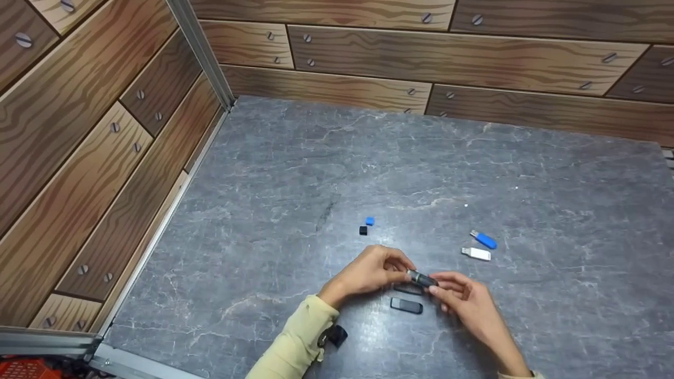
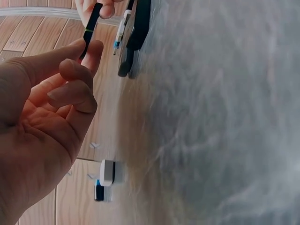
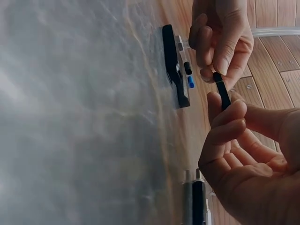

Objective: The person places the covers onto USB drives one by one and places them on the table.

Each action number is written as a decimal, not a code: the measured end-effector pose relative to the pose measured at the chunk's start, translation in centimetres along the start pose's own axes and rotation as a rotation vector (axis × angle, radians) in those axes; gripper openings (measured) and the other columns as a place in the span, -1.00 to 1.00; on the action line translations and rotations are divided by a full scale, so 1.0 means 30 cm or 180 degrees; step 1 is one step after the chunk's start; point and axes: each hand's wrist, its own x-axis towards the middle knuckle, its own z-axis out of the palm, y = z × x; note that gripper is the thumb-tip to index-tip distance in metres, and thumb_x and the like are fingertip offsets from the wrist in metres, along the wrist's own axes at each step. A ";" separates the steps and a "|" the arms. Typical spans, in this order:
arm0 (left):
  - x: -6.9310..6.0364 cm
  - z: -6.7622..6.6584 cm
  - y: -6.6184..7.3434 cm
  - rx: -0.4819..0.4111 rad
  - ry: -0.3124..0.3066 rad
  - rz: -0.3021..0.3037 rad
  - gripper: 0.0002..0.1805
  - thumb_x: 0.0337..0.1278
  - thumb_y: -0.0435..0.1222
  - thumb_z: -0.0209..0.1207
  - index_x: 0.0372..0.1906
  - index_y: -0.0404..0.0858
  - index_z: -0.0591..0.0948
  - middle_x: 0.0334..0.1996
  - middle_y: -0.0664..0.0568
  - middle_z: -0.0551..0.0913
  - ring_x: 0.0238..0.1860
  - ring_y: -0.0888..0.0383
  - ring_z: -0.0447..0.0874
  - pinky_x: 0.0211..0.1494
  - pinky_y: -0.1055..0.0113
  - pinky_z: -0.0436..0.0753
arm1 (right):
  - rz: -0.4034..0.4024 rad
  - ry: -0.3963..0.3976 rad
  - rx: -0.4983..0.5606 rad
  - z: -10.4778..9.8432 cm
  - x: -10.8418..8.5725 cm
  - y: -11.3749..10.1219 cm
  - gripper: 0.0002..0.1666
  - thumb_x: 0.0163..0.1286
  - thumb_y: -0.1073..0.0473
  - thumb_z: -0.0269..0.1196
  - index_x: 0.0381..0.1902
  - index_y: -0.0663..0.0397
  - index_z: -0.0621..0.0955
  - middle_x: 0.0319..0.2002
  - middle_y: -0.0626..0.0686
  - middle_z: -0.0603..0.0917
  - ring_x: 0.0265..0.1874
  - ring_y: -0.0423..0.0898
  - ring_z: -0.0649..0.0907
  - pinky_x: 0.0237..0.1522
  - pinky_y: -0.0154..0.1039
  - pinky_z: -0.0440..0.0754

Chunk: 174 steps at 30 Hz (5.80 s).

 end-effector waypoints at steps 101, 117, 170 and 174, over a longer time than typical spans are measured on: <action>0.002 -0.137 -0.005 0.0972 0.1111 0.0193 -0.89 0.39 -0.43 0.26 -0.10 -0.31 0.75 -0.26 -0.09 0.81 -0.40 0.34 0.53 -0.20 0.47 0.63 | 0.0311 0.0819 -0.1795 -0.138 -0.005 0.041 -0.53 0.38 0.07 0.45 -0.02 0.26 0.48 -0.44 0.01 0.57 -0.51 -0.11 0.46 -0.41 -0.28 0.33; 0.009 -0.196 -0.057 0.1162 0.1847 -0.0115 -0.91 0.30 -0.47 0.27 -0.22 -0.35 0.77 -0.37 -0.11 0.81 -0.35 0.10 0.72 -0.24 0.35 0.70 | 0.0435 0.0637 -0.1828 -0.159 -0.006 0.041 -0.54 0.44 0.03 0.39 0.09 0.25 0.58 -0.47 -0.03 0.57 -0.53 -0.11 0.46 -0.46 -0.28 0.33; 0.021 -0.174 -0.021 -0.0056 0.1651 -0.0091 -0.79 0.25 -0.41 0.41 -0.06 -0.40 0.74 -0.24 -0.20 0.84 -0.36 -0.12 0.82 -0.39 0.38 0.74 | 0.0083 0.0536 0.0196 -0.101 -0.002 0.015 -0.68 0.44 0.34 0.38 0.04 0.33 0.53 -0.47 -0.05 0.79 -0.69 -0.19 0.61 -0.64 -0.35 0.60; 0.018 -0.148 -0.011 -0.0464 0.1478 -0.0002 -0.78 0.21 -0.45 0.42 -0.06 -0.40 0.73 -0.28 -0.19 0.82 -0.49 -0.01 0.74 -0.48 0.41 0.70 | 0.0090 0.0542 0.0291 -0.093 -0.001 0.012 -0.69 0.42 0.37 0.38 0.03 0.32 0.54 -0.45 -0.01 0.81 -0.69 -0.17 0.65 -0.64 -0.34 0.62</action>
